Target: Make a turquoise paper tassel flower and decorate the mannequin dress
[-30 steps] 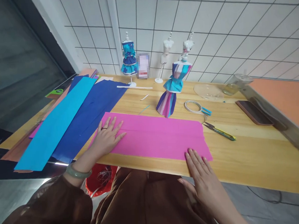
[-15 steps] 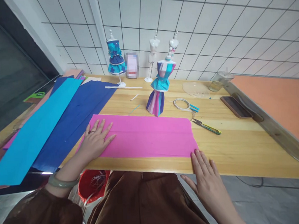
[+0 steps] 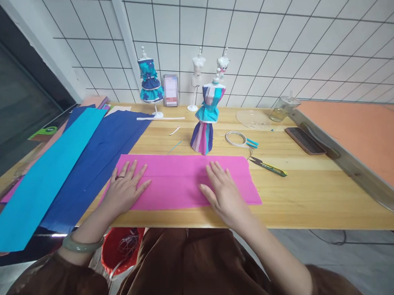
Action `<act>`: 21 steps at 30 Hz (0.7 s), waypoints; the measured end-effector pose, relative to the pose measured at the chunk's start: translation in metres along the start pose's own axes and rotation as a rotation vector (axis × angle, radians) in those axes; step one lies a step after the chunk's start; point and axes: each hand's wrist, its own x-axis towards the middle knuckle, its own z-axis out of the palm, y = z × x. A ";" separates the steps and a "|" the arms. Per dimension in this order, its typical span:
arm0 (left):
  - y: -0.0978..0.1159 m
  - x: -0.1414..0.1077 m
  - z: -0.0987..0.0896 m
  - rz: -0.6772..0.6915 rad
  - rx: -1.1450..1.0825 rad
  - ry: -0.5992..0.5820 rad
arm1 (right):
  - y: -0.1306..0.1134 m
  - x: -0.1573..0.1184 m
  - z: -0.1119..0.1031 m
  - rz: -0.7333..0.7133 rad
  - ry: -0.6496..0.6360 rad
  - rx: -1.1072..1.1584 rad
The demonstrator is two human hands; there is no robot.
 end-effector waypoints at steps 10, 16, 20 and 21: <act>-0.003 0.001 0.003 0.005 0.010 -0.002 | 0.002 0.032 0.047 -0.075 -0.070 -0.090; -0.002 0.001 0.002 -0.003 -0.010 0.000 | 0.036 -0.001 0.029 -0.133 -0.136 -0.127; -0.002 0.002 0.002 -0.013 -0.001 -0.006 | 0.059 -0.018 0.017 -0.235 -0.175 -0.151; -0.002 0.002 0.002 -0.009 0.004 -0.008 | 0.064 -0.022 0.015 -0.254 -0.180 -0.156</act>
